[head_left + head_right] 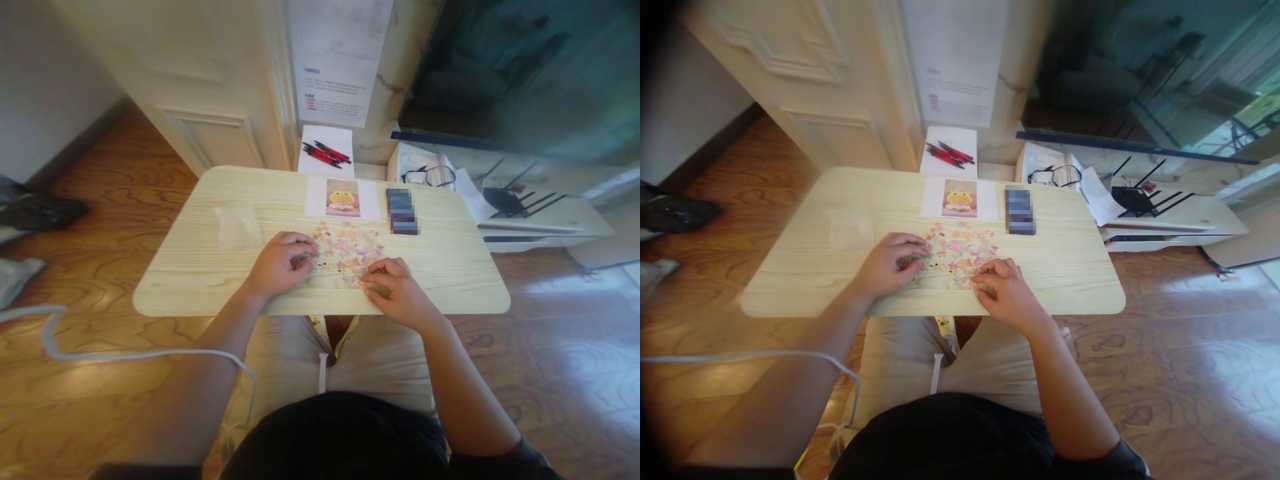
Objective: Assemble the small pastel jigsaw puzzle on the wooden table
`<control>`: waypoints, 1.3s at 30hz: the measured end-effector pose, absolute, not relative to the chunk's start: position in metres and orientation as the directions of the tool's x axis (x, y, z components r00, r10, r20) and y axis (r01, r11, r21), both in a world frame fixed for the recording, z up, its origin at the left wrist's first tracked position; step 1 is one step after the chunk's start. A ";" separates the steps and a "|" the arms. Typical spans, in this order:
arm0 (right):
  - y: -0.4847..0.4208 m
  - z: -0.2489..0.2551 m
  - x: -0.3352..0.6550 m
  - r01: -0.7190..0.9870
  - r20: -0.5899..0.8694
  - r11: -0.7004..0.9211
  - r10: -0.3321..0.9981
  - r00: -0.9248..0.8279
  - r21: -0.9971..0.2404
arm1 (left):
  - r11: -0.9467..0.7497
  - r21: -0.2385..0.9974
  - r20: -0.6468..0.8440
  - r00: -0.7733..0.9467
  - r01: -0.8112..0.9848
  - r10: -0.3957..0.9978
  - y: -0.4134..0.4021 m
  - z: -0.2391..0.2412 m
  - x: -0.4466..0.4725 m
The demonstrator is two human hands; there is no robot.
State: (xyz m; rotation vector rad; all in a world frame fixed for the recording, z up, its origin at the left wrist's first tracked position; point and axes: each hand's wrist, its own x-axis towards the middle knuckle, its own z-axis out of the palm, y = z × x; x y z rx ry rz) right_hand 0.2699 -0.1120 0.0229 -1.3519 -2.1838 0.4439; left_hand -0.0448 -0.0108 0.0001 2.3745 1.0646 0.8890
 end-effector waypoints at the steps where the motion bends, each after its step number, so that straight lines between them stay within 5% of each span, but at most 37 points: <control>1: -0.112 0.023 0.269 0.734 0.243 0.442 0.897 -0.370 -0.515 | -0.642 0.562 0.393 0.515 0.521 0.762 -0.011 0.000 -0.045; 7: -0.106 0.032 0.266 0.767 0.137 0.371 0.925 -0.354 -0.524 | -0.648 0.542 0.380 0.531 0.535 0.757 -0.013 0.004 -0.044; 16: -0.113 0.040 0.220 0.631 0.114 0.292 0.945 -0.308 -0.719 | -0.618 0.576 0.357 0.515 0.536 0.779 -0.013 0.002 -0.044; 29: -0.091 0.013 0.195 0.731 0.247 0.250 0.962 -0.115 -0.636 | -0.638 0.573 0.374 0.528 0.515 0.762 -0.016 0.006 -0.044; 39: -0.082 0.012 0.193 0.670 0.208 0.266 0.964 -0.168 -0.693 | -0.631 0.579 0.327 0.562 0.516 0.760 -0.015 0.005 -0.046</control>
